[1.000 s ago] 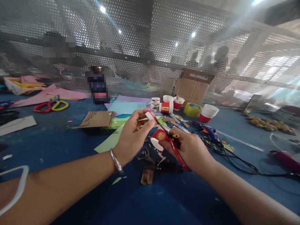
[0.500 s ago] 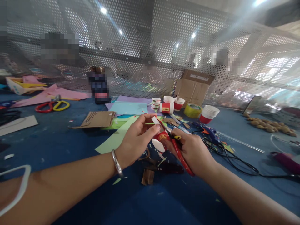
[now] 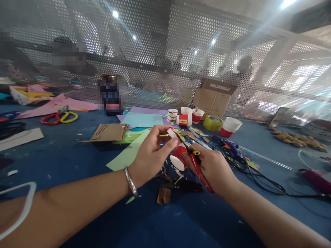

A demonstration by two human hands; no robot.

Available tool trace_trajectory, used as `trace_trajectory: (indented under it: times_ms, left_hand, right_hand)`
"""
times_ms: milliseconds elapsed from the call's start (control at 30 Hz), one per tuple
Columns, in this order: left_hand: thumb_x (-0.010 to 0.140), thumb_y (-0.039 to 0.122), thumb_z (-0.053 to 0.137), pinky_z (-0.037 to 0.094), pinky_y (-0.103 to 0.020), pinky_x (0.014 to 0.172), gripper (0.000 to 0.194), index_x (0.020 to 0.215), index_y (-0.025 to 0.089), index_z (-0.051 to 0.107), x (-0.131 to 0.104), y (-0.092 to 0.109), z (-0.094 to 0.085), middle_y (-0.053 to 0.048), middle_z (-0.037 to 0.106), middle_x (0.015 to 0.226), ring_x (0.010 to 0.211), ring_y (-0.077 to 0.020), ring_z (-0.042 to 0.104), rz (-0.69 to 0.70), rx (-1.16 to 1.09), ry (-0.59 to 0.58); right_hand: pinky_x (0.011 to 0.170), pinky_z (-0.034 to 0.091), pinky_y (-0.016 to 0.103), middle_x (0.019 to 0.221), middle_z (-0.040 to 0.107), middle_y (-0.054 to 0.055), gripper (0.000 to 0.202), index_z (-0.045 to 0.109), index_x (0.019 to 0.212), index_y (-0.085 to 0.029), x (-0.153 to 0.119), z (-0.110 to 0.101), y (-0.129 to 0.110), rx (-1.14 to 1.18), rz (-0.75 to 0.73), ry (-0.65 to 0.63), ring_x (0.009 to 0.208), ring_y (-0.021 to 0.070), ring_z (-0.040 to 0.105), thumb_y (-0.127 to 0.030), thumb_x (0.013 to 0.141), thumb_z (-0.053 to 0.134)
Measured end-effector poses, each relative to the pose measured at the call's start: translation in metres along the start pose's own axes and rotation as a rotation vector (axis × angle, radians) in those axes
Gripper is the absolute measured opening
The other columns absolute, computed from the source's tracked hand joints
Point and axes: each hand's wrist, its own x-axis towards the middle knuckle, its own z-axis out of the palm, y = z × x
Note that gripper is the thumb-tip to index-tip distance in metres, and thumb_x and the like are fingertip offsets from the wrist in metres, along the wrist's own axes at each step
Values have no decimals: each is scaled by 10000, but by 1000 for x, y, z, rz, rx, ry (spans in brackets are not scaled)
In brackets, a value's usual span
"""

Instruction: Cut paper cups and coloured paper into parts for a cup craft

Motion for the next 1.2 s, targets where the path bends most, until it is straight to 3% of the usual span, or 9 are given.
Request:
trace_trajectory:
  times_ms: [267, 433, 567, 800, 967, 1200]
  left_hand:
    - [901, 331, 665, 554, -346, 871, 368, 1212, 199, 521, 0, -4, -5, -86, 653, 1139, 1080, -220, 638, 64, 67, -61]
    - [898, 302, 673, 546, -325, 862, 362, 1206, 188, 521, 1, -4, -4, -80, 651, 1128, 1094, -210, 620, 100, 55, -59]
    - [873, 298, 701, 532, -337, 881, 394, 1206, 186, 522, 2, -3, -2, -81, 637, 1158, 1072, -201, 612, 52, -27, -38]
    - [876, 346, 698, 499, -351, 883, 361, 1170, 166, 591, 8, -3, -3, -51, 665, 1035, 877, -147, 635, -152, -241, 1]
    - [870, 339, 719, 505, -362, 914, 355, 1151, 170, 581, 10, -8, -5, -51, 664, 1081, 941, -158, 636, -75, -198, -4]
    - [864, 292, 725, 542, -305, 828, 335, 1135, 183, 561, 5, -7, -3, -30, 677, 998, 911, -152, 653, -68, -164, -70]
  right_hand:
    - [463, 229, 234, 419, 404, -84, 268, 518, 807, -224, 0, 1, 1, 21, 6, 4, 438, 114, 293, -453, 946, 534]
    - [460, 235, 231, 445, 426, -63, 344, 531, 767, -218, 1, -2, -2, 82, 16, 6, 477, 121, 331, -506, 952, 505]
    - [457, 235, 235, 444, 426, -55, 385, 556, 762, -216, 1, -3, -2, 62, 2, 15, 463, 123, 337, -537, 959, 474]
    - [471, 229, 242, 448, 454, -57, 338, 597, 811, -214, 0, -3, 2, -61, -32, 41, 431, 114, 320, -498, 961, 491]
    - [476, 216, 255, 442, 447, -57, 366, 594, 825, -215, 1, 1, 8, -121, -29, 65, 414, 116, 319, -531, 962, 471]
    - [487, 228, 250, 482, 495, -45, 340, 583, 820, -221, 0, 0, 7, -146, -38, 81, 437, 122, 376, -520, 955, 494]
